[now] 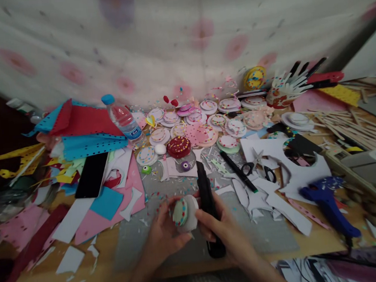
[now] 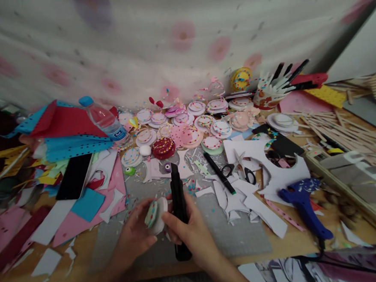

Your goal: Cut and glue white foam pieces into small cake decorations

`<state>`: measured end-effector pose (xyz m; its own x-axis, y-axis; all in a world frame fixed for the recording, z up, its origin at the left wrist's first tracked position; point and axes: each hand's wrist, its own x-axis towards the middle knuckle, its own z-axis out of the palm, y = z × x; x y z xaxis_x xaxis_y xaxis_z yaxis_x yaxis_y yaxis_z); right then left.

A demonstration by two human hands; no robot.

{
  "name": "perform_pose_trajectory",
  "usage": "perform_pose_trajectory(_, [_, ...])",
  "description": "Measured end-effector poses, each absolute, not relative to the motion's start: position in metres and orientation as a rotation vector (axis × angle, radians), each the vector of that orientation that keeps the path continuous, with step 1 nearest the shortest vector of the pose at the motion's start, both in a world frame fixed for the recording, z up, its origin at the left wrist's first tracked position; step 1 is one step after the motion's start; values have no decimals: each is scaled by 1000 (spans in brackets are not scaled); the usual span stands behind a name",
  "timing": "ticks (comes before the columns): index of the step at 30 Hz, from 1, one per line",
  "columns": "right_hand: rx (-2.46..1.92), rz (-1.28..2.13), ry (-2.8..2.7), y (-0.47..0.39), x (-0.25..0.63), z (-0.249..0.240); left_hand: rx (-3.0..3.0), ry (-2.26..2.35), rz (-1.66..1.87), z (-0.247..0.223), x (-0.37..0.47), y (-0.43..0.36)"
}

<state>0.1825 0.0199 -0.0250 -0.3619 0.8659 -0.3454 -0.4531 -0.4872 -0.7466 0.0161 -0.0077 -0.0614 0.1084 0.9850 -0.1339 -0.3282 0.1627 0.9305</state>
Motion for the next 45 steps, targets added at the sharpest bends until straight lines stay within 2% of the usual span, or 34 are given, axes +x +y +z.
perform_pose_trajectory(6, [-1026, 1885, -912, 10, 178, -27, 847, 1170, 1104, -53, 11, -17])
perform_pose_trajectory(10, [-1231, 1450, -1497, 1, 204, -32, 675, 1192, 1148, -61, 4, -27])
perform_pose_trajectory(13, [-1167, 1093, -1956, -5, 220, -32, 642, 1103, 1155, -64, 5, -29])
perform_pose_trajectory(20, [-1097, 773, -2291, -15, 222, -21, 559, 1022, 1177, -54, 12, -27])
perform_pose_trajectory(30, [-1103, 767, -2338, -17, 222, -18, 435, 1025, 1213, -54, 13, -28])
perform_pose_trajectory(45, [-1074, 860, -2265, -18, 220, -19, 643, 1122, 1181, -63, 6, -30])
